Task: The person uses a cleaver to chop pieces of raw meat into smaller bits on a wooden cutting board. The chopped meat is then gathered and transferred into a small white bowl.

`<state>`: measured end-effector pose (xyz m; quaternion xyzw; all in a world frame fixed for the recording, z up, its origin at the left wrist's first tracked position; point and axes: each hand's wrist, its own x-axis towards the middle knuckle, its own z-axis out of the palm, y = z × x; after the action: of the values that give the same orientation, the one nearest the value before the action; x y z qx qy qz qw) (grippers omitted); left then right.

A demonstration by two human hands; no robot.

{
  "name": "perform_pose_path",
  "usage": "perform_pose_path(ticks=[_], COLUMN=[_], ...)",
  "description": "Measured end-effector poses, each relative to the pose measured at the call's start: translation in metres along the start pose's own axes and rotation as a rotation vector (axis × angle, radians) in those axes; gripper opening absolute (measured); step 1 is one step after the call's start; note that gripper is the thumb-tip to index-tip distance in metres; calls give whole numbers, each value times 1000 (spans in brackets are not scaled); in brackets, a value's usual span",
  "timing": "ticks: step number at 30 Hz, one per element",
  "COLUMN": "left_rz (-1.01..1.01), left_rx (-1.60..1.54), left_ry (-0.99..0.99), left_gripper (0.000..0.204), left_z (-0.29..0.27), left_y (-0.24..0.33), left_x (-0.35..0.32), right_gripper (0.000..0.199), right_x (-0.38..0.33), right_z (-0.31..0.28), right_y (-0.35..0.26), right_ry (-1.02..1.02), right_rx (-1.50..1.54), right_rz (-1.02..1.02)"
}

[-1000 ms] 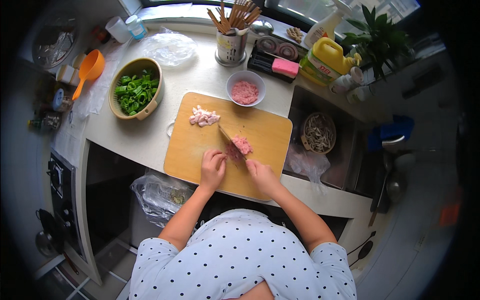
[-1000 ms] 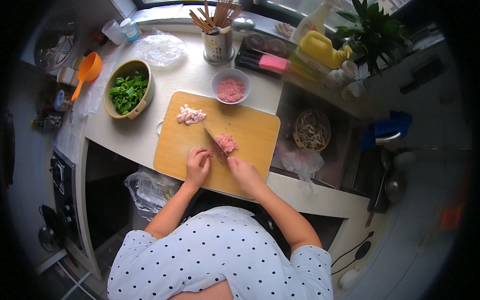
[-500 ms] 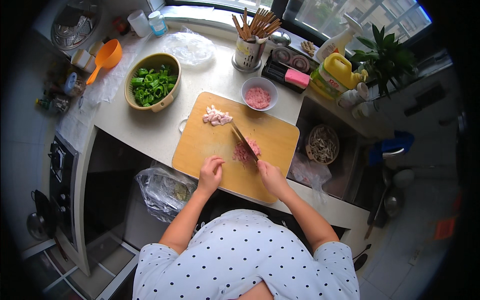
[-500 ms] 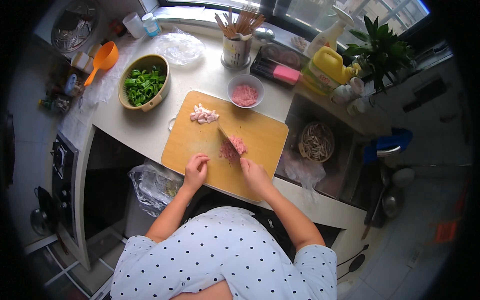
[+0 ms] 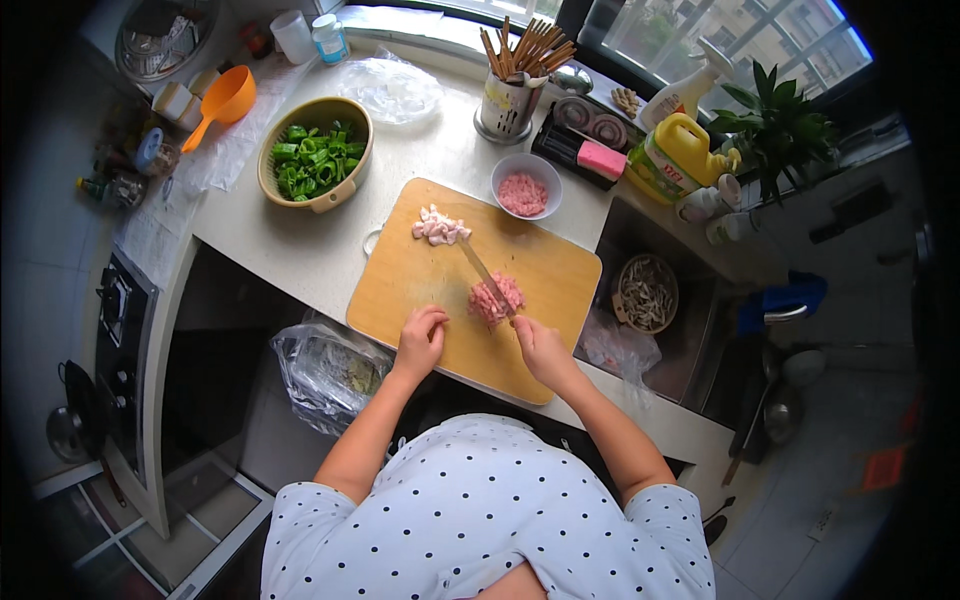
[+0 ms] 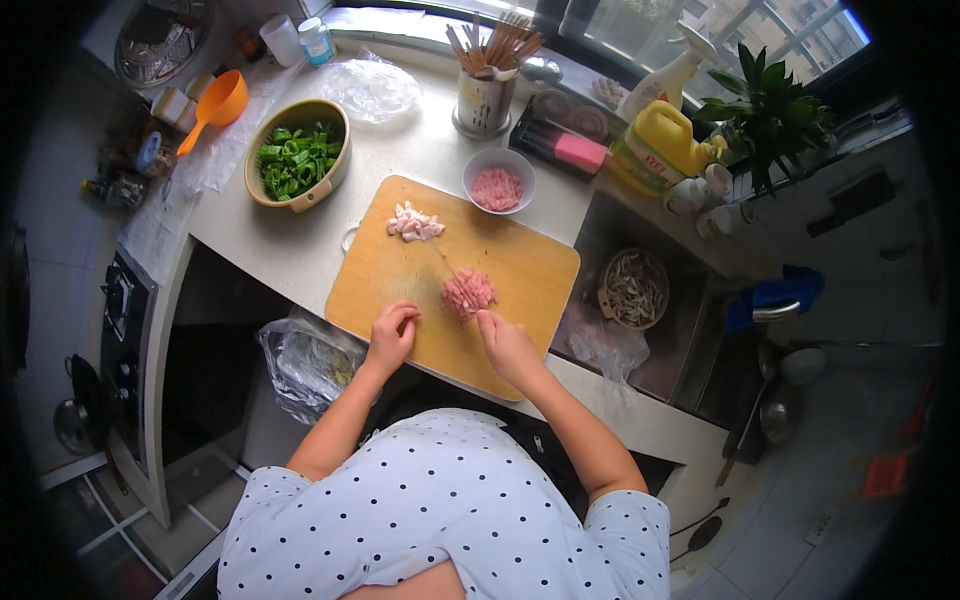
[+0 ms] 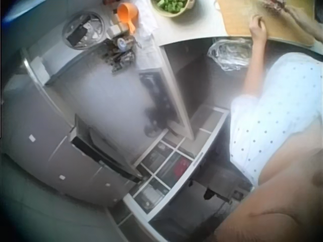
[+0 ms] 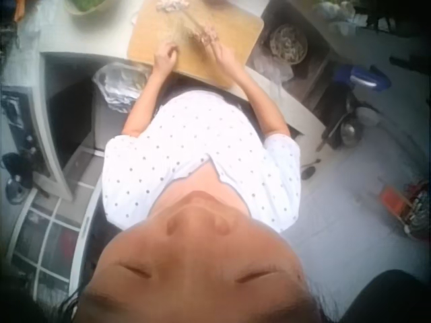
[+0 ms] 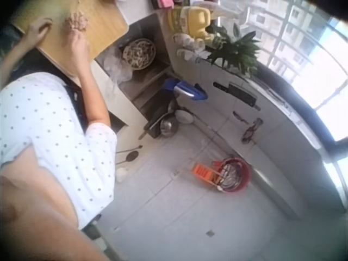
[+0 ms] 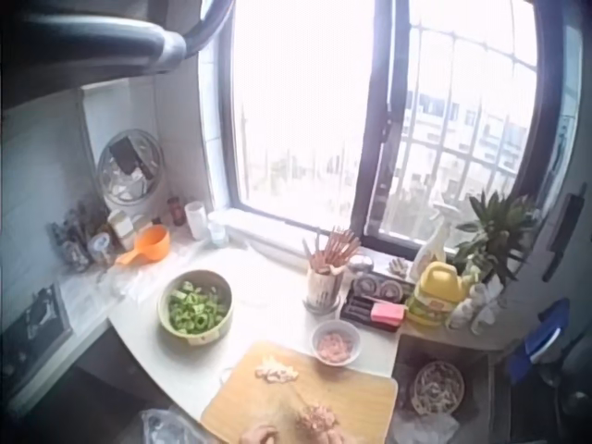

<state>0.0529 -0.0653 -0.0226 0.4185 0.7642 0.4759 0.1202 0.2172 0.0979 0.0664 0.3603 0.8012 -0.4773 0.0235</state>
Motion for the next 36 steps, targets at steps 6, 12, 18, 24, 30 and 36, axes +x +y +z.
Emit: perform_pose_path(ticks=[6,12,18,24,30,36], left_rz=[8,200,749,726,433,177], left_rx=[48,-13,148,156,357,300], left_ry=[-37,-205,-638,-641,-245,12], left_gripper=[20,38,62,54,37,52], left_z=[13,46,61,92,117,103], left_y=[1,21,21,43,31,25], left_x=[9,48,108,80,62,77], right_gripper=[46,47,48,50,52,54], right_x=[4,-16,-37,-50,-48,-47], right_z=[0,-27,-34,-32,-32,-29], right_y=[16,10,28,37,32,30], right_ry=[34,84,85,142,151,131], right_rx=[27,284,624,773,791,784], right_rz=[6,120,258,275,243,238])
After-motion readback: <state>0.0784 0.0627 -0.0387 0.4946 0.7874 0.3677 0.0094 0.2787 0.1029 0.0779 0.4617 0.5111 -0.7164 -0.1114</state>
